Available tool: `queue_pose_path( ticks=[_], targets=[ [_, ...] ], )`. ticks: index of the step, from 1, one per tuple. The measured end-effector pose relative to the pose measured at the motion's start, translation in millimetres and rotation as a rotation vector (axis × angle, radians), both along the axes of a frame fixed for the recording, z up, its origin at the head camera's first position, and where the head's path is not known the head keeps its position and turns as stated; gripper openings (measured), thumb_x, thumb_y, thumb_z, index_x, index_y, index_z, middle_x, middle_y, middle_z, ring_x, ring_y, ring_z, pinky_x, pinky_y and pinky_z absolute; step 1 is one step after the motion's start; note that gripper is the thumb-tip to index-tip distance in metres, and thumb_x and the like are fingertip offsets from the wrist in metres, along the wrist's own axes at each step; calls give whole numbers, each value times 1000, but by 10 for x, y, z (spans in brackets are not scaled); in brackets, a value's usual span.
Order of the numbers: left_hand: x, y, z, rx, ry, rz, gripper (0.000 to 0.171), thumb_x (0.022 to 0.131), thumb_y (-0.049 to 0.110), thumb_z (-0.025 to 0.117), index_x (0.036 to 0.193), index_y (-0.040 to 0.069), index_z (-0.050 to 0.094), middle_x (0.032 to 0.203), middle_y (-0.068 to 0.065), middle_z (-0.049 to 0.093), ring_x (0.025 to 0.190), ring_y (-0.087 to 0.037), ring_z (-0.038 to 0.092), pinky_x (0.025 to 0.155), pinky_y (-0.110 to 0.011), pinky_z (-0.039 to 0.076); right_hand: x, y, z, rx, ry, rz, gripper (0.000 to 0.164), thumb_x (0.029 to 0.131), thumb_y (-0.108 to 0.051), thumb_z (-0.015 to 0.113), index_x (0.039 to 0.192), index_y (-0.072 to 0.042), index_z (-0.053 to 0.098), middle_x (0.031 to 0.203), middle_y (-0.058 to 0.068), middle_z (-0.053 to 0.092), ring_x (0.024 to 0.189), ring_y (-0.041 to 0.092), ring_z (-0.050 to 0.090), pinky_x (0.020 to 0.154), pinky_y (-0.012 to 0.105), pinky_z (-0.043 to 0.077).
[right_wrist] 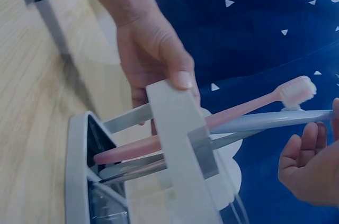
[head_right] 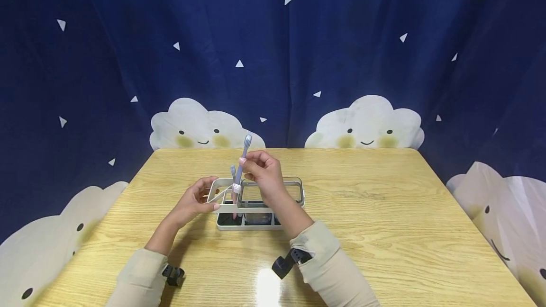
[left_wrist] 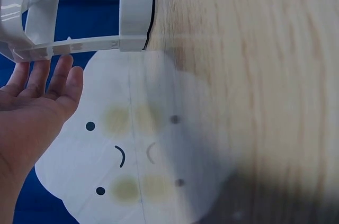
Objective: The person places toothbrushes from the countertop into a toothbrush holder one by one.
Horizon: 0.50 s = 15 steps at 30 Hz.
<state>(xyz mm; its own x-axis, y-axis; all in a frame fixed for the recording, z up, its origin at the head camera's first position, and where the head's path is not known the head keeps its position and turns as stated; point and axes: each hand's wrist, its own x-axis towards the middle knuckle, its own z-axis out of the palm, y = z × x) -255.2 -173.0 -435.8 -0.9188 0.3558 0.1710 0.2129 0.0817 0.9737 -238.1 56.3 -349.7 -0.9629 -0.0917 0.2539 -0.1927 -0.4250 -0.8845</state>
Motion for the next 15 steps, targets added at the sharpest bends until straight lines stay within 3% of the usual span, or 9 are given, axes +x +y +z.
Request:
queue_pose_path(
  ticks=[8,15],
  targets=[
    [-1,4,-2,2,-5,5,71,73,-5,74,134,-2,40,125,-33,43,115,-49,39,97,-47,35,-27,2,-140,104,26,-25,5,84,3,62,86,-2,62,82,4,59,73,15,59,77,35,51],
    [11,6,-2,2,1,8,70,73,-3,74,135,-2,40,125,-33,43,114,-47,41,97,-46,35,-54,37,-218,270,108,-37,8,82,-2,67,86,3,62,84,8,61,75,15,56,68,26,49]
  ],
)
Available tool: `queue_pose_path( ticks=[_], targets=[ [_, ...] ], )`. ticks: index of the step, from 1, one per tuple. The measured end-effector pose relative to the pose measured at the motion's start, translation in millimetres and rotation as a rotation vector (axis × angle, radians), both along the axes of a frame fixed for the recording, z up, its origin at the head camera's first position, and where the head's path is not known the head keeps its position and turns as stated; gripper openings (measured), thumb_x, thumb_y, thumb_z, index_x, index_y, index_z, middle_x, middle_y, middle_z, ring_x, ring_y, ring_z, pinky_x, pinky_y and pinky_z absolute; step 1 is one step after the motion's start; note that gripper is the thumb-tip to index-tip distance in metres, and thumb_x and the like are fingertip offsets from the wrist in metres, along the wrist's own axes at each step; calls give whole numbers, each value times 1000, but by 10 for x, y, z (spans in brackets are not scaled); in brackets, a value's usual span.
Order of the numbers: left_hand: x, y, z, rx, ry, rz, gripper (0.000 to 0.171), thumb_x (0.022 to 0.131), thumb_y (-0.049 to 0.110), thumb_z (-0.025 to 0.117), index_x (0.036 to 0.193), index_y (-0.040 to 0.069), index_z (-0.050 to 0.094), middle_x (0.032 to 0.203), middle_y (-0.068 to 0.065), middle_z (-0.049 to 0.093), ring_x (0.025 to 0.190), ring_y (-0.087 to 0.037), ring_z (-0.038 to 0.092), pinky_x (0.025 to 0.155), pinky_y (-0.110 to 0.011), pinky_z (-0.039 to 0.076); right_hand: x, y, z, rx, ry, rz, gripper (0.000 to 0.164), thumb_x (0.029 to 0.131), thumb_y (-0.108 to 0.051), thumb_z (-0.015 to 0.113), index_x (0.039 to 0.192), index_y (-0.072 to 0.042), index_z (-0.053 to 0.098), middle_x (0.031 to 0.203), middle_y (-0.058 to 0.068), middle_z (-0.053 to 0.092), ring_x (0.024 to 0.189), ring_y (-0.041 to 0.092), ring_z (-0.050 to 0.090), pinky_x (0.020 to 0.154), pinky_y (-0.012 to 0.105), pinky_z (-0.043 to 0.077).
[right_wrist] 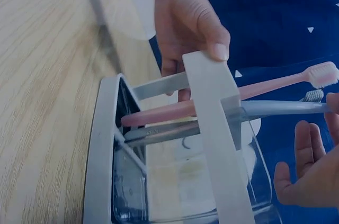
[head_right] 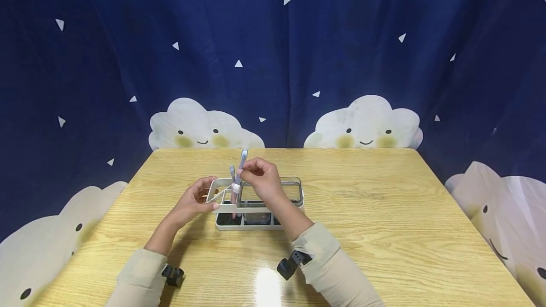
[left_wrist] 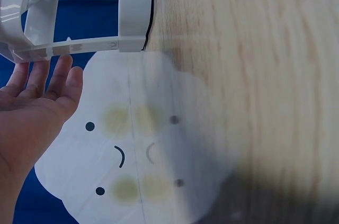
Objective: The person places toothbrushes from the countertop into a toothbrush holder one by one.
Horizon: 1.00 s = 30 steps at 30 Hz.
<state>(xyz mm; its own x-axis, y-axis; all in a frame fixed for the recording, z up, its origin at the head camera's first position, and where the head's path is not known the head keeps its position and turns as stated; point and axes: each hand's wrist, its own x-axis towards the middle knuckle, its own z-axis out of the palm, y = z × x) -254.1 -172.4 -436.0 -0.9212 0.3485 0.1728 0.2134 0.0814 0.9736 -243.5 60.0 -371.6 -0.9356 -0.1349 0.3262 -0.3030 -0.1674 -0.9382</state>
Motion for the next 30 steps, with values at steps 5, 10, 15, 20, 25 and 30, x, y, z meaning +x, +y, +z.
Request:
queue_pose_path(
  ticks=[5,10,15,20,25,30],
  targets=[
    [0,-16,14,-9,-4,11,71,72,-4,75,134,-1,41,125,-32,43,113,-45,42,96,-46,36,-16,4,-15,128,30,5,13,82,-4,68,86,6,61,87,10,62,76,17,56,64,24,49],
    [-15,-15,7,1,-9,11,71,72,-5,74,134,-1,40,125,-33,42,114,-47,40,97,-47,35,-30,-6,-25,200,13,-10,11,80,-1,69,86,7,64,86,10,64,73,16,57,64,25,49],
    [-4,-4,9,1,-18,6,71,72,-5,74,134,-2,39,126,-31,43,115,-47,40,98,-47,35,-49,-33,-77,261,29,-29,9,79,-2,71,84,5,67,85,9,65,70,15,56,60,25,48],
    [-2,-3,16,-3,-17,6,72,72,-3,75,134,-1,40,126,-31,44,114,-46,41,98,-48,35,-69,-61,-128,338,43,-51,8,77,-2,73,83,3,70,84,7,61,68,16,55,57,25,46],
    [-2,-9,22,-4,-12,8,71,72,-4,75,134,0,40,125,-30,44,114,-46,41,98,-48,35,-65,-80,-137,424,50,-71,9,75,-3,76,82,0,72,81,5,58,69,16,53,56,25,45],
    [-2,-14,11,-12,-8,6,71,72,-4,75,134,0,40,125,-30,45,113,-44,43,97,-48,36,-54,-104,-133,519,68,-97,9,74,-5,77,81,-2,72,80,4,57,70,16,53,57,26,46]
  ],
)
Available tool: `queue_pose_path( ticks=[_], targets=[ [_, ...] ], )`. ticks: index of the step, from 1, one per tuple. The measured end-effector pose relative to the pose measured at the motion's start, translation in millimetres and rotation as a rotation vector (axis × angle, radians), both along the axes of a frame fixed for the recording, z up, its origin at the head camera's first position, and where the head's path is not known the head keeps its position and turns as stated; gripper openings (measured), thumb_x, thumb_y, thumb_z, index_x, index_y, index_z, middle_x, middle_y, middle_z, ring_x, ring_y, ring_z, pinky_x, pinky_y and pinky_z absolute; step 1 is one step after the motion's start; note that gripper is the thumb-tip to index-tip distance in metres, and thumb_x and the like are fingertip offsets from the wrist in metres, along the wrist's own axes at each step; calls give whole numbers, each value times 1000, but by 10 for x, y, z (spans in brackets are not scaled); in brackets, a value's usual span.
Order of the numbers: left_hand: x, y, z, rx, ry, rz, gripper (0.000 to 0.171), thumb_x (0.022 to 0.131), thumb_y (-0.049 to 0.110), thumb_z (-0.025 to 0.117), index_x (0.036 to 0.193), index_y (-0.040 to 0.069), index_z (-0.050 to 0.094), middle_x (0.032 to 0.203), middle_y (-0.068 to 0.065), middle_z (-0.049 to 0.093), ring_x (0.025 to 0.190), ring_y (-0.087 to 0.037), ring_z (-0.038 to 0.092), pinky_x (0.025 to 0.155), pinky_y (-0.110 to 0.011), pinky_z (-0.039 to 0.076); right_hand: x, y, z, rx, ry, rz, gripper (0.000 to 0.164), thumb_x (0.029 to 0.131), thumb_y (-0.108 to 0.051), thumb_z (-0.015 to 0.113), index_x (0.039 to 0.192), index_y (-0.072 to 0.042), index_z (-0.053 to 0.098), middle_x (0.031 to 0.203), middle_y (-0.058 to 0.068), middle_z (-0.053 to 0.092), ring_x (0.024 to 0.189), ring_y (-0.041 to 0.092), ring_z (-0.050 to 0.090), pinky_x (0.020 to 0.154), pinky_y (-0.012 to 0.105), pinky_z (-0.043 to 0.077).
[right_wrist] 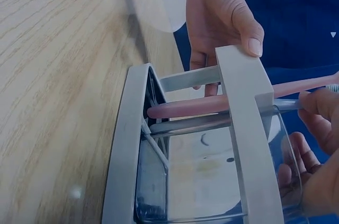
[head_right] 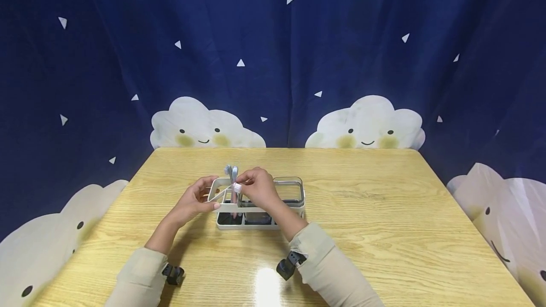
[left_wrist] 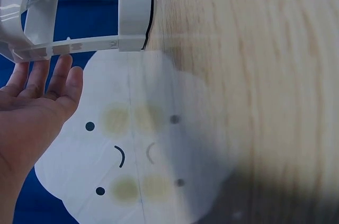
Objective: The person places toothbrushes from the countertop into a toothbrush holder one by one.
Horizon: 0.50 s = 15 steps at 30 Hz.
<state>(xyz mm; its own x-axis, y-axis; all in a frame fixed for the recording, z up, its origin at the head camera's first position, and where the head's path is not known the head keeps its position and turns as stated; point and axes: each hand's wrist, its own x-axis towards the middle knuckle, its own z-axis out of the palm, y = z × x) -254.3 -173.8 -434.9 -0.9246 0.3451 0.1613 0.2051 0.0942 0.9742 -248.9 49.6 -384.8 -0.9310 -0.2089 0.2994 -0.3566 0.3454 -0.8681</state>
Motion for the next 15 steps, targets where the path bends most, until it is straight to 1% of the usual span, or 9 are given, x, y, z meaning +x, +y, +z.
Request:
queue_pose_path(
  ticks=[5,15],
  targets=[
    [-5,3,-13,1,5,-5,70,73,-4,74,134,-1,40,124,-30,45,113,-45,42,97,-48,35,-3,-2,16,79,44,4,8,74,-7,77,79,-3,73,81,3,56,72,17,56,60,27,49],
    [-10,7,-23,19,2,-12,70,73,-4,74,134,-1,40,125,-31,44,114,-48,40,97,-49,35,2,16,79,149,86,37,6,75,-6,77,74,-3,71,84,4,54,75,20,61,61,25,51]
  ],
)
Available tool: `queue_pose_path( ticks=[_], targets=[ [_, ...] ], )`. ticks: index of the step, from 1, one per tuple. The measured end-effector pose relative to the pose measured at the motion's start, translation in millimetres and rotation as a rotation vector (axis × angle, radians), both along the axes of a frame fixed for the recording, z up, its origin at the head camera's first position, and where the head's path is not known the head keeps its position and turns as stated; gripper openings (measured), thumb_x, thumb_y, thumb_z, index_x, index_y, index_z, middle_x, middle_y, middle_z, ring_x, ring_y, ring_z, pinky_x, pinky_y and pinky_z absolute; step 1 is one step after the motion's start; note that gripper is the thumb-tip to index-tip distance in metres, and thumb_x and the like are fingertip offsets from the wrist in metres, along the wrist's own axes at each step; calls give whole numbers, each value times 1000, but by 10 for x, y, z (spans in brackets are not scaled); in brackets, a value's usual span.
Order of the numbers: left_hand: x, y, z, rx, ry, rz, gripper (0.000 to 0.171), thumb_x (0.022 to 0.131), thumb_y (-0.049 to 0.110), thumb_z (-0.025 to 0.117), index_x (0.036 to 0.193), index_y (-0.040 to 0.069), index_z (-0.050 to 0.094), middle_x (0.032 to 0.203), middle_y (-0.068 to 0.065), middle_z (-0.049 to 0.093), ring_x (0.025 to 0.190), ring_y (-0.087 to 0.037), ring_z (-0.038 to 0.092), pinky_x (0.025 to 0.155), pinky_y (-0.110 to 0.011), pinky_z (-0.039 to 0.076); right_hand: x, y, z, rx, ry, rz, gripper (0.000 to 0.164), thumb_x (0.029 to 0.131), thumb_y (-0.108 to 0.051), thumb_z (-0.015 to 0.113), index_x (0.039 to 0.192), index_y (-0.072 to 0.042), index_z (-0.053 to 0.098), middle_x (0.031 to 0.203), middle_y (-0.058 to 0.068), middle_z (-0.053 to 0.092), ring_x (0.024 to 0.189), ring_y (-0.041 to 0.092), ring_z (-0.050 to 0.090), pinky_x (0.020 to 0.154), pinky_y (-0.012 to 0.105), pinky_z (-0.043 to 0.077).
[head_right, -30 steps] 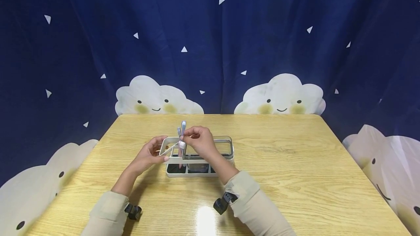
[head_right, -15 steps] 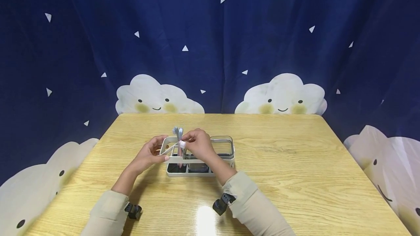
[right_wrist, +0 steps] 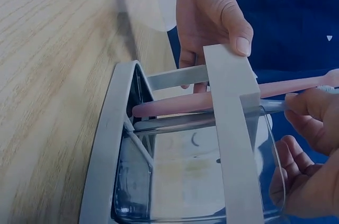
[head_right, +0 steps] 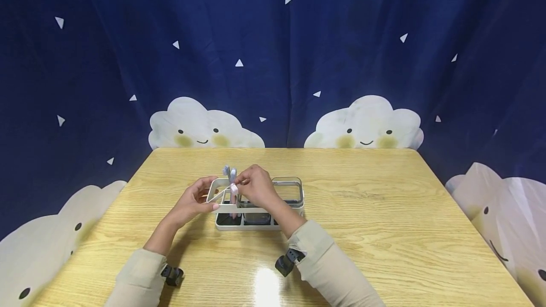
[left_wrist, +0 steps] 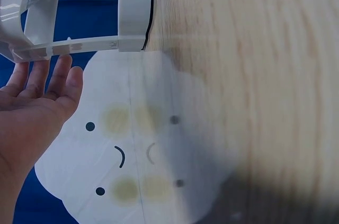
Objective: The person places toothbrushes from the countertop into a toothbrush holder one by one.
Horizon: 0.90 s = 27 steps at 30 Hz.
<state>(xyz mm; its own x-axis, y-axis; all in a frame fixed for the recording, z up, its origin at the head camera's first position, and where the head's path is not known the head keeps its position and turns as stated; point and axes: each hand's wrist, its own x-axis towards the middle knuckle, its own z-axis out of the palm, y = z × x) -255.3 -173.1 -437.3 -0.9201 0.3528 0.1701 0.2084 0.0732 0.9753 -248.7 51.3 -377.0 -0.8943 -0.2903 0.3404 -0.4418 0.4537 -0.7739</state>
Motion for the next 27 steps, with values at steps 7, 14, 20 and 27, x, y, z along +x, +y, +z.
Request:
queue_pose_path(
  ticks=[7,14,20,27],
  targets=[
    [-1,3,-4,9,2,-9,70,73,-3,74,134,-3,39,124,-31,45,113,-50,39,98,-52,34,14,-18,56,16,-54,-13,5,75,-5,76,75,-2,72,83,4,53,74,17,60,57,23,50],
    [6,3,15,7,5,1,71,72,-4,75,134,-2,40,123,-30,45,111,-49,41,97,-51,35,35,-9,105,13,-132,-34,4,74,-3,75,75,-2,72,82,3,57,72,14,59,56,25,49],
    [8,-7,3,-18,10,5,71,73,-2,75,134,-1,40,124,-30,45,111,-44,43,95,-42,38,37,24,92,3,-182,-31,4,74,-3,75,75,-4,72,82,1,60,68,13,54,54,25,44],
    [18,-21,1,-32,11,6,72,73,1,76,136,1,40,126,-28,46,113,-43,44,96,-42,38,63,62,85,5,-194,-25,8,72,-1,74,76,-7,71,82,1,59,68,14,52,53,26,42]
  ],
)
